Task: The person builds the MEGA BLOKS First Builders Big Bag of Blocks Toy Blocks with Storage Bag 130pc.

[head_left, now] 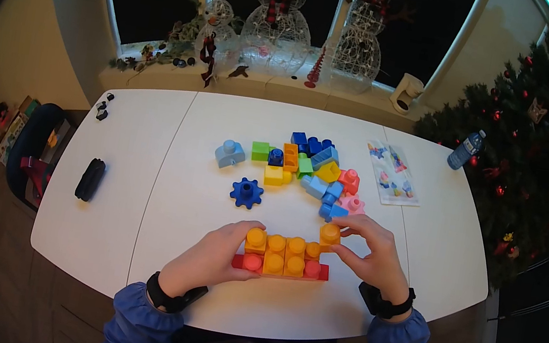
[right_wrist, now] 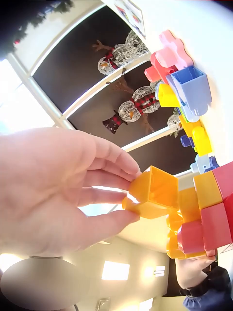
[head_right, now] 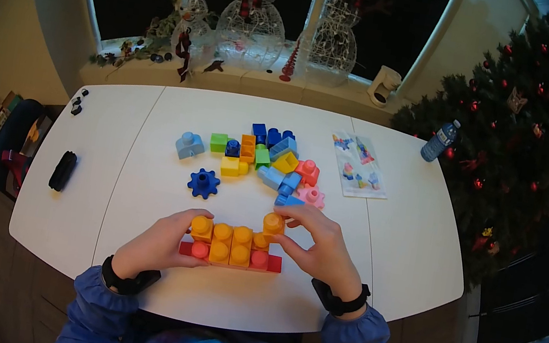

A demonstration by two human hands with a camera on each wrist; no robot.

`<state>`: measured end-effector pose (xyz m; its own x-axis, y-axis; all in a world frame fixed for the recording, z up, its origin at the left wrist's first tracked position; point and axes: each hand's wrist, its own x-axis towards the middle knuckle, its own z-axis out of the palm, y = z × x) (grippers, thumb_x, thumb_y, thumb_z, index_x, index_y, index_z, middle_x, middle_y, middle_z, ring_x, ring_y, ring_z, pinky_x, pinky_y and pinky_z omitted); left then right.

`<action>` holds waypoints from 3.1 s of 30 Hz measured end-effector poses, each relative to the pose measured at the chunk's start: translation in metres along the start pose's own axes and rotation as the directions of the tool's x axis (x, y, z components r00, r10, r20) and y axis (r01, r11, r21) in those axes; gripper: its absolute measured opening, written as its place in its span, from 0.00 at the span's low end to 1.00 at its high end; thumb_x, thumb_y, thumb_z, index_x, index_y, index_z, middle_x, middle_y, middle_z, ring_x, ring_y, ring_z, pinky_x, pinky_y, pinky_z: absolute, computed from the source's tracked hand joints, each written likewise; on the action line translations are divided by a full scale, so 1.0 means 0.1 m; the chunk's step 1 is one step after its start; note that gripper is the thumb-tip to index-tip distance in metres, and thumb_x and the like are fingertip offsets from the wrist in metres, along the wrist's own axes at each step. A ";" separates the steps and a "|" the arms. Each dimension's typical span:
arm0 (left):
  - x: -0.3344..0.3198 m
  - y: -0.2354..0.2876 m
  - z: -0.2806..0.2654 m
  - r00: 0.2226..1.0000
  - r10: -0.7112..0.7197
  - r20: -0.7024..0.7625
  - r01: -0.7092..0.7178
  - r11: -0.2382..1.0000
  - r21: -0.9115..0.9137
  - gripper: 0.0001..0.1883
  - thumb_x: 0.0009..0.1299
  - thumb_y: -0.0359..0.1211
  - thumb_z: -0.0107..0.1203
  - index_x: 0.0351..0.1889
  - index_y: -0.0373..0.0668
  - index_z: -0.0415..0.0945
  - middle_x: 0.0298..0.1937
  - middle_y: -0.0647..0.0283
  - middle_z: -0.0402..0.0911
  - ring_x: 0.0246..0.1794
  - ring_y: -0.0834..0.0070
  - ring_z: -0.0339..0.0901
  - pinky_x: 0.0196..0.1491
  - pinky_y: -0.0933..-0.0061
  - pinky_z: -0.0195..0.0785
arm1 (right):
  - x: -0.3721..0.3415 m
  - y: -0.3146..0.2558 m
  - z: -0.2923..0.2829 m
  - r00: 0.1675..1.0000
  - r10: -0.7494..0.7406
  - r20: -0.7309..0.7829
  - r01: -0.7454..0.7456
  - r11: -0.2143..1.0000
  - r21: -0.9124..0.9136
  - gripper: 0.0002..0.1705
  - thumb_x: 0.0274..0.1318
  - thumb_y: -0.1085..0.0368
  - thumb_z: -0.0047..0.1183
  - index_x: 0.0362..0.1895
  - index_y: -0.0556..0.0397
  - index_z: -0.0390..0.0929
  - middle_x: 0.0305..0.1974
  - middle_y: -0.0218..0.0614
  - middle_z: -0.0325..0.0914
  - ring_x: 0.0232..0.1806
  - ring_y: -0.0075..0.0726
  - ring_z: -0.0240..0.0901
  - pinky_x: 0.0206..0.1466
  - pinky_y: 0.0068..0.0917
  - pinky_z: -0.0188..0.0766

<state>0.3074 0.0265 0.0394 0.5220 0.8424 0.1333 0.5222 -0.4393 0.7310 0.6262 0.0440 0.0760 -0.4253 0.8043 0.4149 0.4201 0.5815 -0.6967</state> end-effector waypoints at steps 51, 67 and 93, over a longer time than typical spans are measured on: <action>0.01 0.06 -0.21 0.979 0.046 -0.198 -0.066 0.993 -0.097 0.46 0.62 0.41 0.78 0.76 0.45 0.65 0.68 0.55 0.75 0.64 0.59 0.78 0.63 0.61 0.74 | 1.09 0.10 0.00 0.830 0.203 0.519 -0.438 0.813 0.383 0.34 0.72 0.56 0.58 0.76 0.48 0.63 0.65 0.41 0.75 0.69 0.36 0.70 0.73 0.32 0.64; 0.20 0.46 -0.21 0.931 0.266 -0.249 -0.236 0.961 0.145 0.23 0.64 0.26 0.70 0.58 0.41 0.82 0.52 0.55 0.82 0.49 0.59 0.82 0.52 0.65 0.79 | 0.25 -0.30 0.07 0.978 -0.051 0.202 0.006 0.976 0.219 0.27 0.63 0.67 0.66 0.66 0.51 0.78 0.60 0.38 0.83 0.66 0.43 0.76 0.73 0.38 0.68; 0.20 0.32 -0.03 0.987 0.147 -0.073 -0.123 0.959 0.256 0.29 0.72 0.27 0.62 0.73 0.47 0.74 0.53 0.53 0.82 0.51 0.54 0.81 0.56 0.63 0.77 | 0.02 -0.04 0.46 0.988 -0.148 0.034 0.151 0.981 -0.124 0.20 0.63 0.70 0.63 0.59 0.51 0.81 0.48 0.41 0.84 0.50 0.51 0.80 0.53 0.41 0.76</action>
<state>0.3327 0.0306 0.0670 0.5422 0.7895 0.2876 0.6088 -0.6050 0.5132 0.5866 0.0374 0.0525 -0.5099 0.7050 0.4929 0.4473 0.7068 -0.5481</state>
